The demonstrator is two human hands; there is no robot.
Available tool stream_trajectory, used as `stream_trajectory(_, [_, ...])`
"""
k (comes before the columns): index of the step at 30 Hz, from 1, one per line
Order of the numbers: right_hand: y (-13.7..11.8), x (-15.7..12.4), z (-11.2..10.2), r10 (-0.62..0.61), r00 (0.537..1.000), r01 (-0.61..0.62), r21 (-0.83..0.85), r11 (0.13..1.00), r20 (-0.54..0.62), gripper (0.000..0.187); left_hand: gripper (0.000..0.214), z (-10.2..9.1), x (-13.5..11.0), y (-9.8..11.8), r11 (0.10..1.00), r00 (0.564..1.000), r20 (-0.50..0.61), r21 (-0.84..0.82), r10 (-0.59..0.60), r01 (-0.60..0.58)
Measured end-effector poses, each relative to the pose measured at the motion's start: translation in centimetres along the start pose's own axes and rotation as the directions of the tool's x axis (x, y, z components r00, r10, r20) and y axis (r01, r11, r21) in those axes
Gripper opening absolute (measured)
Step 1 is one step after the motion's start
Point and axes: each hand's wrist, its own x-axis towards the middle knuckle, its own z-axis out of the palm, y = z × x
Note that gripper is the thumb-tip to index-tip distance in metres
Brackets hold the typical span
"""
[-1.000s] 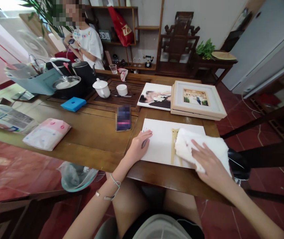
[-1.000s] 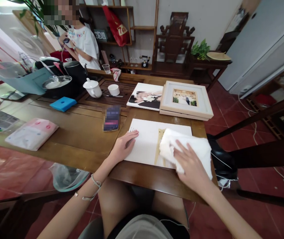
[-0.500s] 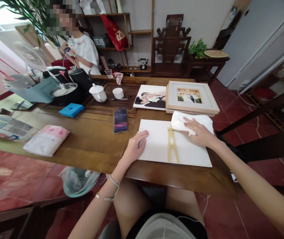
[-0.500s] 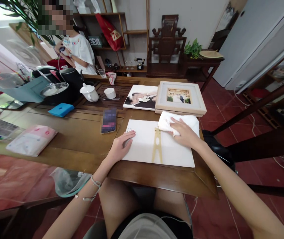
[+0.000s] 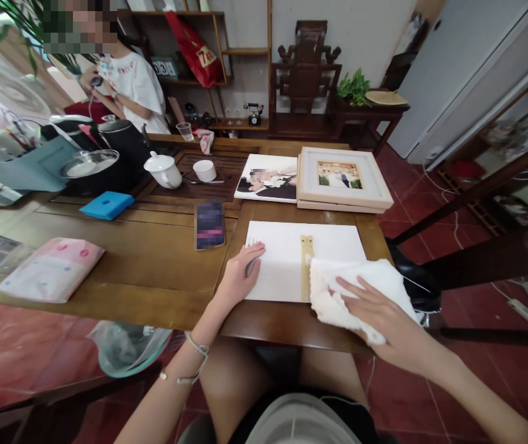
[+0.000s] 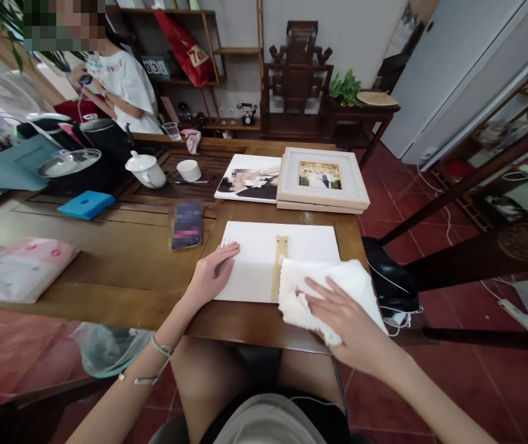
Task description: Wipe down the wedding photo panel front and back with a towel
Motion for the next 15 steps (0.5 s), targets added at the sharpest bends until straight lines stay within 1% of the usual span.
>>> stream_trajectory(2, [1.7,1.6,-0.1,0.017,0.998,-0.017,0.009,1.000,-0.054,0.042,0.031,0.0,0.0,-0.1,1.000,1.000,0.002,-0.002,0.005,-0.005])
stream_trajectory(5, [5.2,5.5,-0.4,0.067,0.984,-0.066,0.012,0.998,-0.162,0.034,0.031,0.0,0.0,-0.2,1.000,1.000,-0.001,-0.010,0.020,-0.020])
stream_trajectory(7, [7.1,8.4,-0.6,0.111,0.975,-0.112,0.004,0.994,-0.194,0.030,0.031,0.1,0.0,-0.2,1.000,1.000,-0.007,-0.013,0.028,-0.028])
stream_trajectory(9, [8.2,10.6,-0.9,0.150,0.967,-0.156,-0.014,0.988,-0.208,0.029,0.031,0.1,0.0,-0.3,0.999,0.999,-0.014,-0.014,0.036,-0.036])
stream_trajectory(11, [8.4,11.7,-1.0,0.172,0.960,-0.183,-0.030,0.983,-0.220,0.028,0.031,0.1,0.0,-0.3,0.999,0.999,-0.020,-0.014,0.043,-0.043])
stream_trajectory(12, [8.1,11.7,-0.9,0.178,0.959,-0.190,-0.036,0.981,-0.222,0.028,0.031,0.1,0.0,-0.3,0.999,0.999,-0.023,-0.014,0.042,-0.043])
stream_trajectory(13, [7.5,11.3,-0.7,0.180,0.958,-0.193,-0.041,0.980,-0.221,0.028,0.031,0.1,0.0,-0.2,0.999,0.999,-0.025,-0.013,0.041,-0.041])
stream_trajectory(15, [5.6,9.7,0.1,0.163,0.963,-0.177,-0.048,0.983,-0.213,0.031,0.031,0.1,0.0,-0.1,0.999,0.999,-0.025,-0.013,0.033,-0.033])
